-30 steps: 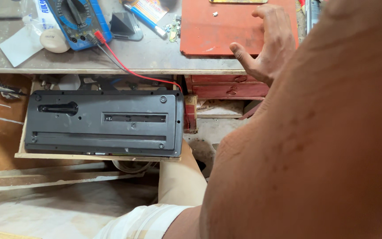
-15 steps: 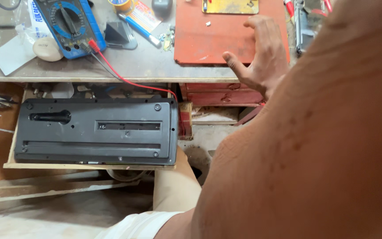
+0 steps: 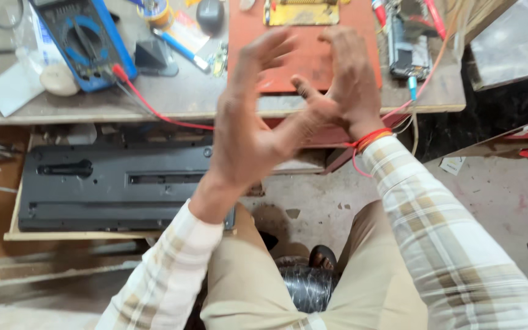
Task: The person picks up a disassembled smartphone and places it on a red mat. They then use a multimeter probe to test various points on the phone's motherboard and battery connector while holding the device steady with the other hand.
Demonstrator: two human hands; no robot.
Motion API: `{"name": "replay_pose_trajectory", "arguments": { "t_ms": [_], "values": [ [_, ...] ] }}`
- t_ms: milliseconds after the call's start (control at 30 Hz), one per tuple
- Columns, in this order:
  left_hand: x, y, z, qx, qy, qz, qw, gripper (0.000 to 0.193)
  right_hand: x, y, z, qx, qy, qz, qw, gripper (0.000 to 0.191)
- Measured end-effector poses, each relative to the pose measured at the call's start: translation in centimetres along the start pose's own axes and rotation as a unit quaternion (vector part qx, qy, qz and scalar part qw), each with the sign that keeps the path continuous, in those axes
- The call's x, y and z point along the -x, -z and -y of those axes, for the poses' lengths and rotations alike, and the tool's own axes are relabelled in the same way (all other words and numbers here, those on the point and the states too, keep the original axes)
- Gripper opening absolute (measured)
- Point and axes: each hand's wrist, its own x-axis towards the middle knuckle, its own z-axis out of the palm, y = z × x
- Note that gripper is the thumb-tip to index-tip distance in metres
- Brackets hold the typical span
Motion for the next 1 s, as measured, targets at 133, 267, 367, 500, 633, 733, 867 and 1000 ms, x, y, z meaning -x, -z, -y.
{"name": "replay_pose_trajectory", "arguments": {
  "t_ms": [133, 267, 367, 500, 633, 733, 867, 1000],
  "values": [
    [-2.1, 0.8, 5.3, -0.247, 0.007, -0.018, 0.969, 0.048, -0.7, 0.7, 0.6, 0.005, -0.022, 0.001, 1.0, 0.059],
    [-3.0, 1.5, 9.1, -0.325, -0.076, 0.019, 0.943, 0.045, -0.8, 0.9, 1.1, 0.003, -0.032, -0.001, 0.999, 0.056],
    [-3.4, 1.7, 10.9, -0.351, -0.111, 0.045, 0.929, 0.049, -0.8, 0.6, 1.1, -0.002, -0.037, -0.003, 0.999, 0.054],
    [-3.5, 1.4, 11.1, -0.352, -0.103, 0.051, 0.929, 0.054, -1.1, 0.6, 1.1, -0.01, -0.034, -0.017, 0.999, 0.054],
    [-3.5, 1.6, 10.4, -0.351, -0.104, 0.023, 0.93, 0.051, -1.4, 0.9, 1.6, 0.006, -0.043, -0.024, 0.999, 0.049],
    [-3.8, 1.8, 10.1, -0.358, -0.093, -0.022, 0.929, 0.048, -1.6, 0.9, 2.0, 0.007, -0.037, -0.026, 0.999, 0.039],
    [-3.8, 1.9, 10.1, -0.349, -0.078, -0.005, 0.934, 0.035, -1.6, 1.0, 1.9, 0.011, -0.042, -0.012, 0.999, 0.023],
    [-3.7, 1.9, 10.3, -0.342, -0.06, -0.01, 0.938, 0.03, -1.2, 0.8, 1.9, 0.007, -0.071, -0.011, 0.997, 0.016]
  ]
}}
